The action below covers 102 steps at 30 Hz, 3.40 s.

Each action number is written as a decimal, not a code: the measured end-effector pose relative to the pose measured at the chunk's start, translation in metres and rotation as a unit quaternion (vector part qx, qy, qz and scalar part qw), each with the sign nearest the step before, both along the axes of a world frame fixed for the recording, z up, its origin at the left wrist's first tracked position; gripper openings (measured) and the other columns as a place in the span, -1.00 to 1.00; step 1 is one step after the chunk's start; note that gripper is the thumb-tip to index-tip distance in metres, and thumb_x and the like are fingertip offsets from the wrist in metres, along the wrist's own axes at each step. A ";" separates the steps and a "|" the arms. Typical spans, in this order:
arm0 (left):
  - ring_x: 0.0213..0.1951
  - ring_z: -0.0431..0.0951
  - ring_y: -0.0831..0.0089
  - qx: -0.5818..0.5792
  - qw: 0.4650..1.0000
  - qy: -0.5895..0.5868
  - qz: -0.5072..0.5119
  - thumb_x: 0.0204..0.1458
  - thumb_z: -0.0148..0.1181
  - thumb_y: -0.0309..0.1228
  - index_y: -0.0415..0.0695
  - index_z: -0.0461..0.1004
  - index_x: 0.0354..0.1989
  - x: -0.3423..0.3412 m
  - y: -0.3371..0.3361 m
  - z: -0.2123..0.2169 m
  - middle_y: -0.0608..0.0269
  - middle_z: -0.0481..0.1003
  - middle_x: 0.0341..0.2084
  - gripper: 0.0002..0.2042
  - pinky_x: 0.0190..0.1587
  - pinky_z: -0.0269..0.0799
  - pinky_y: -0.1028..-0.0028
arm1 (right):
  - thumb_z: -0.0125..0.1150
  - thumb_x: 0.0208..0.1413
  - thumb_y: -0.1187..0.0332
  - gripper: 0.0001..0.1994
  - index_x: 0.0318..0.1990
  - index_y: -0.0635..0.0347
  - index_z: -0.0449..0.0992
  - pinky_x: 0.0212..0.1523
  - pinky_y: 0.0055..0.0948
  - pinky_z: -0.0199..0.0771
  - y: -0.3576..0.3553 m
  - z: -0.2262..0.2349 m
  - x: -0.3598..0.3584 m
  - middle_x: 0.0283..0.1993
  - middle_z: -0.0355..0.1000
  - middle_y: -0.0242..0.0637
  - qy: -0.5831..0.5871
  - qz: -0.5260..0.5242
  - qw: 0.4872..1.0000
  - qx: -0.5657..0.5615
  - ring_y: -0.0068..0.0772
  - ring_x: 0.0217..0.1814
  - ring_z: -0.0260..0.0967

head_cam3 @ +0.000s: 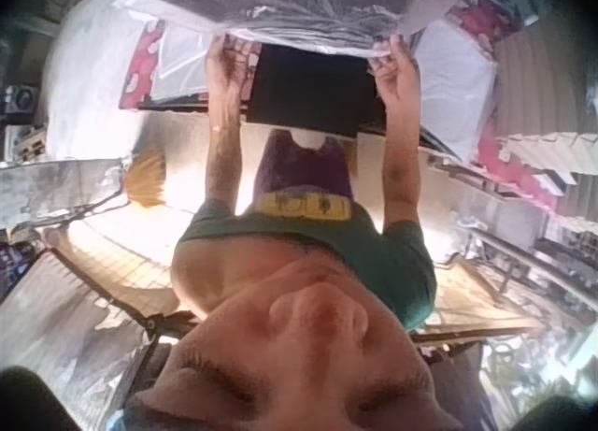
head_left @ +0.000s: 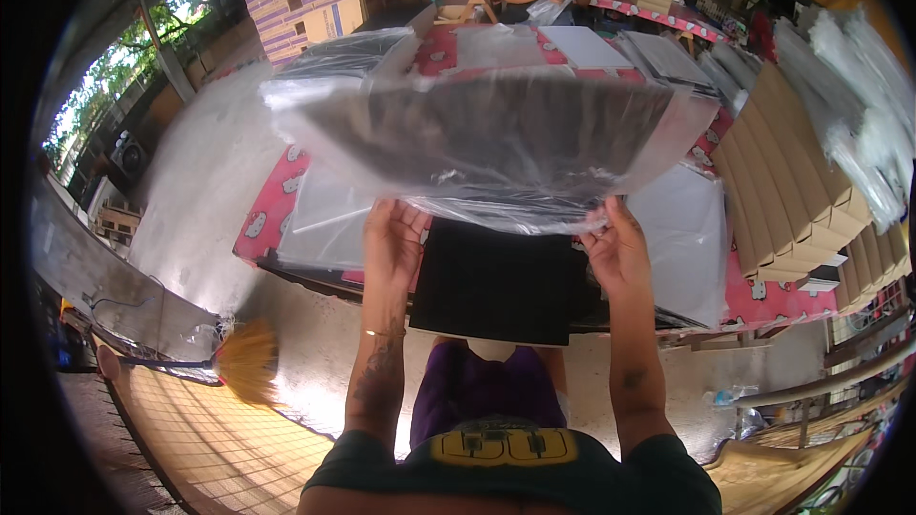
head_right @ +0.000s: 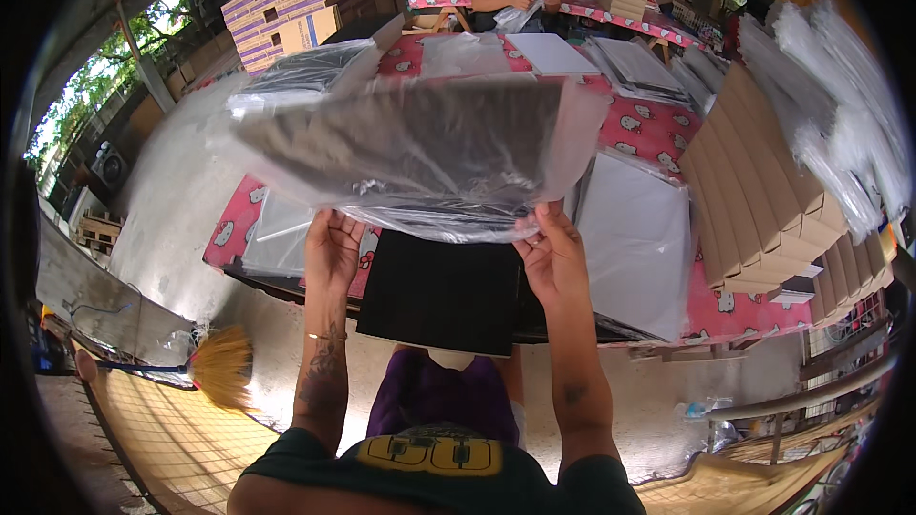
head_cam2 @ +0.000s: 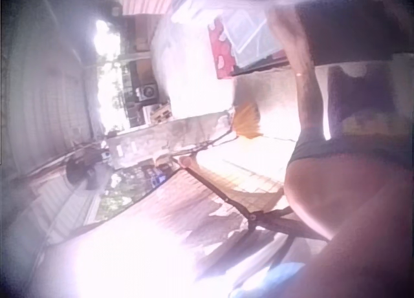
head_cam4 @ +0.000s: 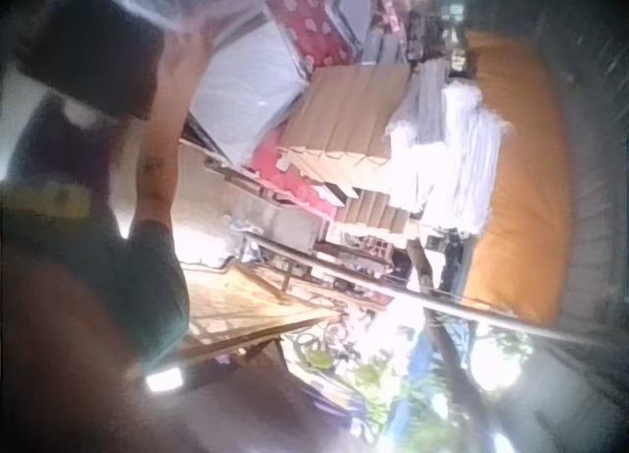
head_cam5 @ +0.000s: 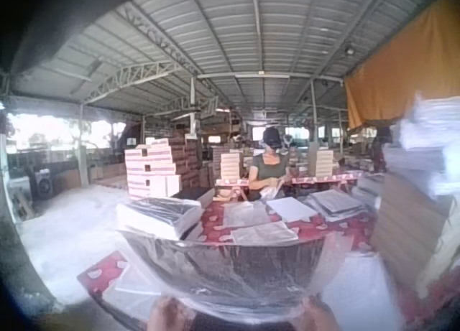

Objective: The person packages materials by sliding black and white boards into clear plastic bags.

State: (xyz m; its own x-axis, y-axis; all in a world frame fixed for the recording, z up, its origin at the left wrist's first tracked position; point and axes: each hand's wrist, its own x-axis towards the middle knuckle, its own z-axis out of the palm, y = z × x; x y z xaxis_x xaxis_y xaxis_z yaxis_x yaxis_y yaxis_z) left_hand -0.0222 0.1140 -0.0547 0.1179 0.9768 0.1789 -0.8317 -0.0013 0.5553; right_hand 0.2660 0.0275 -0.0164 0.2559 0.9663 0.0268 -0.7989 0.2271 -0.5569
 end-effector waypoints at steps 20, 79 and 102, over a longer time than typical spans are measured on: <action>-0.32 0.50 0.46 -0.050 0.987 0.135 0.077 0.13 0.11 -0.23 -0.19 0.39 0.00 0.006 -0.031 0.019 0.24 0.50 -0.31 -0.65 -0.19 0.46 0.43 | 0.02 0.23 0.31 -0.83 -0.09 0.11 0.40 -0.01 -0.28 0.45 -0.012 -0.095 0.019 -0.20 0.47 -0.32 0.025 0.020 0.998 -0.046 -0.41 -0.11 0.43; -0.10 0.44 0.49 0.102 0.972 0.209 0.032 0.12 0.05 -0.52 -0.27 0.32 0.02 0.071 -0.037 0.031 0.21 0.45 -0.11 -0.71 -0.03 0.31 0.52 | 0.04 0.24 0.33 -0.75 0.01 0.19 0.30 -0.14 -0.54 0.38 -0.005 0.006 -0.009 -0.11 0.35 -0.38 0.038 -0.204 0.972 0.108 -0.56 -0.12 0.32; -0.24 0.48 -0.07 0.248 0.490 0.810 0.206 -0.04 0.12 -0.45 -0.25 0.50 -0.31 -0.094 0.044 -0.083 -0.08 0.50 -0.31 -0.84 -0.18 0.38 0.15 | -0.02 0.23 0.39 -0.52 0.26 0.18 0.02 0.05 -0.38 0.34 -0.069 -0.135 0.145 0.18 0.18 -0.11 0.032 -0.551 0.826 -0.115 -0.34 0.11 0.26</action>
